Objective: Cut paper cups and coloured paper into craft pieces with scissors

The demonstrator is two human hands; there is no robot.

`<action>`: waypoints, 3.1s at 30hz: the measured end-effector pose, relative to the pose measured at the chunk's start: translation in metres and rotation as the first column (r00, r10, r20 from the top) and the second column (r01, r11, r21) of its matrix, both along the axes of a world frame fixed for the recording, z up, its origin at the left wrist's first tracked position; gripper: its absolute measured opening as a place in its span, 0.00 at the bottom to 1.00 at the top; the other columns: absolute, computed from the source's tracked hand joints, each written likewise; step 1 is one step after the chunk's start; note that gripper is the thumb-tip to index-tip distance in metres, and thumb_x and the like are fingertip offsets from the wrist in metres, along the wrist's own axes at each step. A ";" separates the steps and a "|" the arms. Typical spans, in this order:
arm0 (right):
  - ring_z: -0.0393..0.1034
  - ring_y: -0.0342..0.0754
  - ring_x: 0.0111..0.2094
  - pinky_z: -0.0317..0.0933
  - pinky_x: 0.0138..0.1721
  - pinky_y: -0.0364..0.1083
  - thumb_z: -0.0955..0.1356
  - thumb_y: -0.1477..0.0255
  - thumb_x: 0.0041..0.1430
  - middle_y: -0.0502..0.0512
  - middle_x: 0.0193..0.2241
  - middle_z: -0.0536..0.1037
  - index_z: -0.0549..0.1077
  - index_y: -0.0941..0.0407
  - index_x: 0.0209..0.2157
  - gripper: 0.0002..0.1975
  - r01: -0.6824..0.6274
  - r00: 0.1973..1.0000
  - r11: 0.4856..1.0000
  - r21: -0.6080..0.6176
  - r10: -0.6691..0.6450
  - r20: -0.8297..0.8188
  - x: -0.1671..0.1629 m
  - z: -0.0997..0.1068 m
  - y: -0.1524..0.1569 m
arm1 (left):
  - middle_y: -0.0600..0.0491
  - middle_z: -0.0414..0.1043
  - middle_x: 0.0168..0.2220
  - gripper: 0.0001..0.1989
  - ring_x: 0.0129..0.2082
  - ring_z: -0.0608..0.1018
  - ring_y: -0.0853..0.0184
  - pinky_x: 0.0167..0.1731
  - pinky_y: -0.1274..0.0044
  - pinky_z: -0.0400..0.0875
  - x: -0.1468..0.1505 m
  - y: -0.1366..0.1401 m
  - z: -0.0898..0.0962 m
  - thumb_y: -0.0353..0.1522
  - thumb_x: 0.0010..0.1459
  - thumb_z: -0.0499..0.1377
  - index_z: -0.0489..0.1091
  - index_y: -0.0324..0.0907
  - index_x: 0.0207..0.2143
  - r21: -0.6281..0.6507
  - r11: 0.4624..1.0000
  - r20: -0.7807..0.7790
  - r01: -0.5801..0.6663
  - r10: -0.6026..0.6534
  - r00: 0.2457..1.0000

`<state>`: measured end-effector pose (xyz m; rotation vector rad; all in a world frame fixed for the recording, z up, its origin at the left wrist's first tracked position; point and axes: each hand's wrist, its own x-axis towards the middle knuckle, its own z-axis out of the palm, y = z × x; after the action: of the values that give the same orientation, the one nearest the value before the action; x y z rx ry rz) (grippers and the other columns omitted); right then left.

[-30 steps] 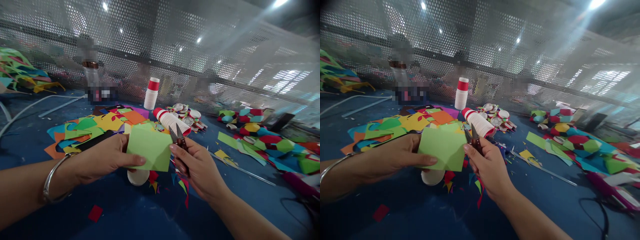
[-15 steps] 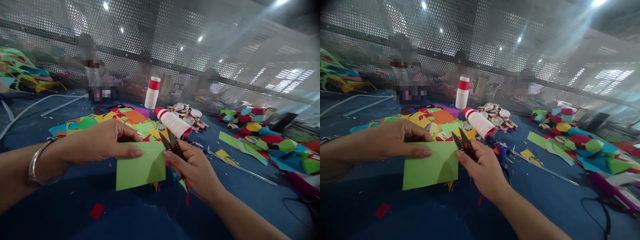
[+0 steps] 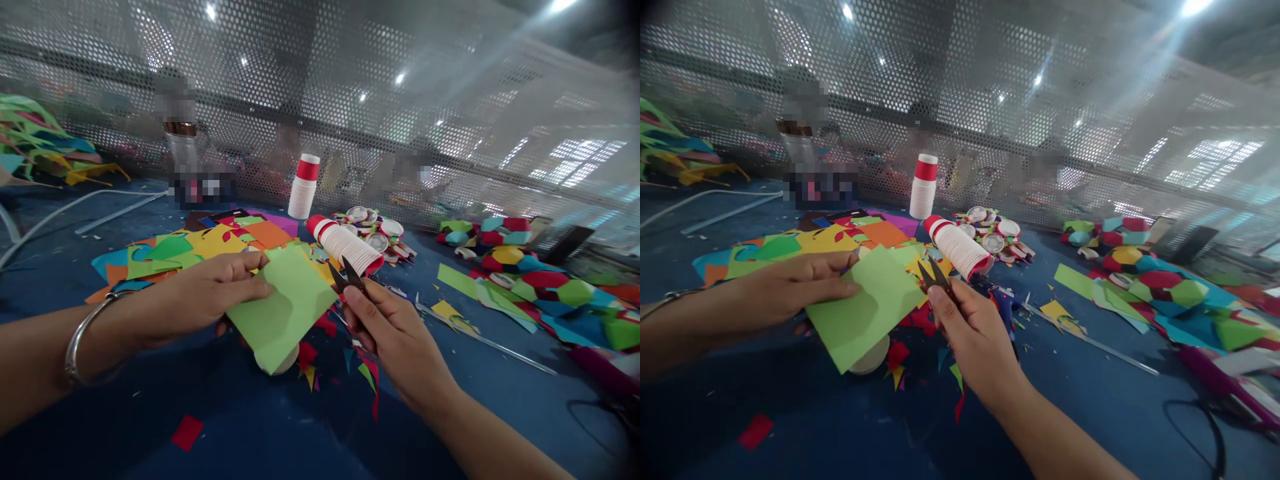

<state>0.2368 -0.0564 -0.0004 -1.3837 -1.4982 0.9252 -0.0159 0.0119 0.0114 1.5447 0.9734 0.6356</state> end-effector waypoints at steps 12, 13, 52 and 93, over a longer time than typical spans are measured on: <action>0.46 0.41 0.22 0.43 0.22 0.44 0.65 0.50 0.69 0.43 0.22 0.56 0.66 0.53 0.30 0.22 -0.006 0.998 0.998 -0.057 0.003 -0.056 0.000 -0.001 0.002 | 0.48 0.78 0.45 0.16 0.36 0.80 0.63 0.23 0.80 0.79 0.003 -0.001 -0.002 0.39 0.65 0.61 0.69 0.45 0.53 -0.072 0.997 0.166 0.001 0.011 0.986; 0.45 0.40 0.22 0.43 0.22 0.44 0.66 0.50 0.68 0.42 0.22 0.56 0.68 0.53 0.32 0.21 -0.017 0.998 0.998 -0.066 0.013 -0.069 0.000 -0.002 0.003 | 0.47 0.78 0.46 0.17 0.37 0.81 0.62 0.23 0.79 0.79 0.004 -0.002 -0.002 0.39 0.65 0.61 0.68 0.45 0.53 -0.078 0.997 0.167 0.012 0.001 0.986; 0.40 0.38 0.20 0.38 0.19 0.43 0.74 0.64 0.62 0.40 0.21 0.54 0.74 0.55 0.36 0.10 -0.016 0.951 1.000 -0.009 0.012 -0.309 -0.005 -0.003 0.001 | 0.48 0.82 0.47 0.09 0.41 0.81 0.65 0.35 0.79 0.81 0.009 -0.012 0.001 0.30 0.57 0.70 0.81 0.43 0.42 -0.411 0.903 0.390 0.126 0.050 0.919; 0.39 0.40 0.22 0.35 0.20 0.45 0.68 0.52 0.66 0.42 0.23 0.52 0.70 0.55 0.31 0.21 -0.130 0.981 0.988 -0.089 0.114 -0.159 -0.006 -0.002 -0.001 | 0.47 0.83 0.47 0.10 0.44 0.82 0.60 0.35 0.75 0.81 0.022 -0.018 -0.001 0.34 0.61 0.68 0.81 0.43 0.44 -0.274 0.962 0.434 0.005 0.119 0.893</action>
<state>0.2308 -0.0570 -0.0027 -1.2693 -1.4490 1.1701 0.0065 -0.0059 0.0108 1.0657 0.7176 0.8216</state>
